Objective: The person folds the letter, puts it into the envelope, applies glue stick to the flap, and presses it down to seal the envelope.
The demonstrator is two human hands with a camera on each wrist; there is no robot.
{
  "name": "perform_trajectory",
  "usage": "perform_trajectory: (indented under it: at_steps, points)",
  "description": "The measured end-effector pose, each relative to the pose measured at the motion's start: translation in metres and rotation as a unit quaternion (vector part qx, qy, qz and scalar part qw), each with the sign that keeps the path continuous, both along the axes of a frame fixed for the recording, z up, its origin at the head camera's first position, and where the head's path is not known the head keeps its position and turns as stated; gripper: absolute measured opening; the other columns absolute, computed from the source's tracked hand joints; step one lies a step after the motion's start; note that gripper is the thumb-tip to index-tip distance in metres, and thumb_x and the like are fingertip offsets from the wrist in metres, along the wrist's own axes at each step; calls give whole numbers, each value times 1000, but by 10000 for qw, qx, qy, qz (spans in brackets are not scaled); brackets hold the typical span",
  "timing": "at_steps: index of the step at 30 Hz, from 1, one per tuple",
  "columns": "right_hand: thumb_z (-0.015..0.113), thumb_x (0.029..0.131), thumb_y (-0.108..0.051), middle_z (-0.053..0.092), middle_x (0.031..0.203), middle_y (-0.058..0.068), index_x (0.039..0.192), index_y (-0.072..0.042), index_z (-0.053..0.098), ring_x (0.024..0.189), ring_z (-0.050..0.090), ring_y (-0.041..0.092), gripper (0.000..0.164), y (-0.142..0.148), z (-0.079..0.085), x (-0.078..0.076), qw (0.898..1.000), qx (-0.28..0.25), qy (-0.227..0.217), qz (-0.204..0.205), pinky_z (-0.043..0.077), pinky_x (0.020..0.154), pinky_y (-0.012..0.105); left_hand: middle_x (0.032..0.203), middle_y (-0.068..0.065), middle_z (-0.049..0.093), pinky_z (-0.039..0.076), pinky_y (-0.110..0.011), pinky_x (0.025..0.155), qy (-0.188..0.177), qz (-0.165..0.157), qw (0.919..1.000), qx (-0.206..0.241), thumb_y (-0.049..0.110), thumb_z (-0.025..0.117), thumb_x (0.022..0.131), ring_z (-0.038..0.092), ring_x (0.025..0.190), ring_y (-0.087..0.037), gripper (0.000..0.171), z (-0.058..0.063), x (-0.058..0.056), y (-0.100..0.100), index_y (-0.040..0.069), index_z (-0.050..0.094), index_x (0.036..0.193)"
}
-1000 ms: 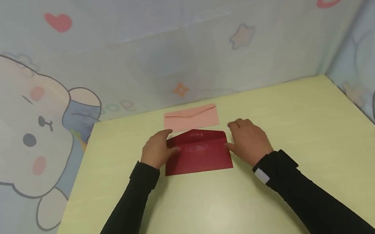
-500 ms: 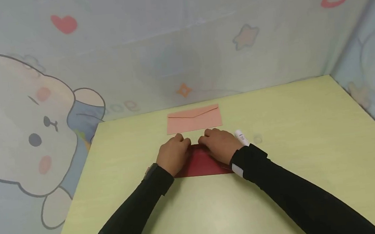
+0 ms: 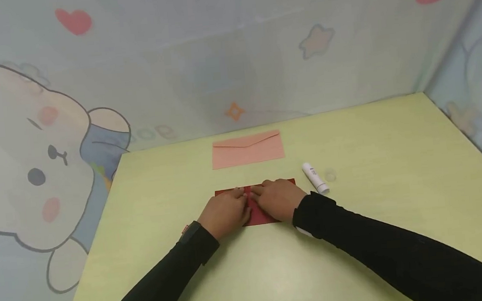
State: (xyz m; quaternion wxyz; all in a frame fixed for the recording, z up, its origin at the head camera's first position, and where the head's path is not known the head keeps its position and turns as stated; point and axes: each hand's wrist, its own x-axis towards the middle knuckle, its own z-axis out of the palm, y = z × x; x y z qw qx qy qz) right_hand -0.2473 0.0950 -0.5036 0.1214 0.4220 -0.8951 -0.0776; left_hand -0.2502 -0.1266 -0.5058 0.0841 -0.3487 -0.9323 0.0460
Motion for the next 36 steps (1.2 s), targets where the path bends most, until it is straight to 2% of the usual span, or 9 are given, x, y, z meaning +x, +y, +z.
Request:
perform_trajectory:
  at_steps: [5, 9, 14, 17, 20, 24, 30, 33, 36]
  points:
    - [82, 101, -3, 76, 150, 8, 145, -6, 76, 136, 76, 24, 45, 25, 6, 1, 9985, 524, 24, -143, 68, 101, 38, 126, -1, 85, 67, -42, 58, 156, 145, 9993, 298, 23, 72, 104, 82, 84, -20, 13, -24, -15, -19, 15, 82, 106]
    - [86, 99, -7, 82, 139, 5, 134, -7, 82, 126, 79, 20, 36, 46, 13, -1, 9960, 824, 294, -197, 68, 95, 32, 127, -2, 85, 66, -42, 58, 191, 27, 9977, 643, 20, 70, 103, 83, 90, -20, 15, -40, -30, -22, 15, 82, 110]
    - [85, 98, -11, 86, 116, 1, 105, -11, 82, 95, 82, 21, 8, 36, 14, -3, 9988, 345, 183, -294, 68, 78, 34, 92, 0, 81, 63, -44, 66, 194, 135, 9991, 343, 19, 74, 99, 75, 78, -18, 4, -25, -22, -6, 23, 76, 100]
    - [80, 102, -13, 83, 115, 1, 109, -11, 80, 85, 78, 24, 8, 20, 8, 1, 9998, -32, -92, -145, 67, 74, 39, 101, 0, 84, 66, -46, 85, 145, 18, 9998, 104, 25, 77, 102, 80, 98, -22, 13, -7, -5, 9, 28, 80, 113]
    - [79, 101, -9, 82, 122, 1, 120, -11, 80, 86, 77, 26, 19, 10, 4, 5, 9999, -61, -150, -24, 66, 74, 41, 116, 5, 85, 68, -40, 90, 222, -301, 9990, 248, 25, 75, 103, 80, 109, -18, 20, -12, 1, 15, 27, 83, 121]
    - [83, 97, -2, 82, 129, 3, 127, -9, 81, 100, 81, 25, 31, 11, 7, 11, 9998, 156, -10, -140, 69, 76, 40, 121, 7, 87, 71, -33, 82, 366, -433, 9973, 473, 19, 78, 102, 83, 114, -14, 19, -13, 7, 10, 20, 85, 120]
    - [86, 95, 1, 82, 136, 7, 135, -6, 81, 119, 82, 24, 41, 28, 12, 9, 9987, 505, 36, -89, 70, 86, 37, 130, 7, 86, 71, -45, 69, 532, -143, 9963, 664, 18, 79, 99, 84, 121, -19, 28, -16, 7, -7, 23, 85, 126]
    - [88, 94, 0, 83, 136, 6, 134, -7, 82, 116, 83, 22, 42, 34, 13, 2, 9975, 669, 207, -36, 70, 86, 34, 128, 7, 87, 70, -43, 66, 439, 120, 9973, 571, 18, 82, 99, 85, 116, -20, 27, -1, 9, -11, 23, 86, 125]
    - [86, 95, -1, 85, 118, 1, 111, -9, 84, 94, 82, 18, 18, 30, 14, -4, 9985, 518, 180, -12, 67, 74, 30, 102, 10, 87, 64, -35, 60, 629, 139, 9973, 355, 20, 85, 95, 83, 96, -16, 10, 0, 7, -7, 24, 87, 104]
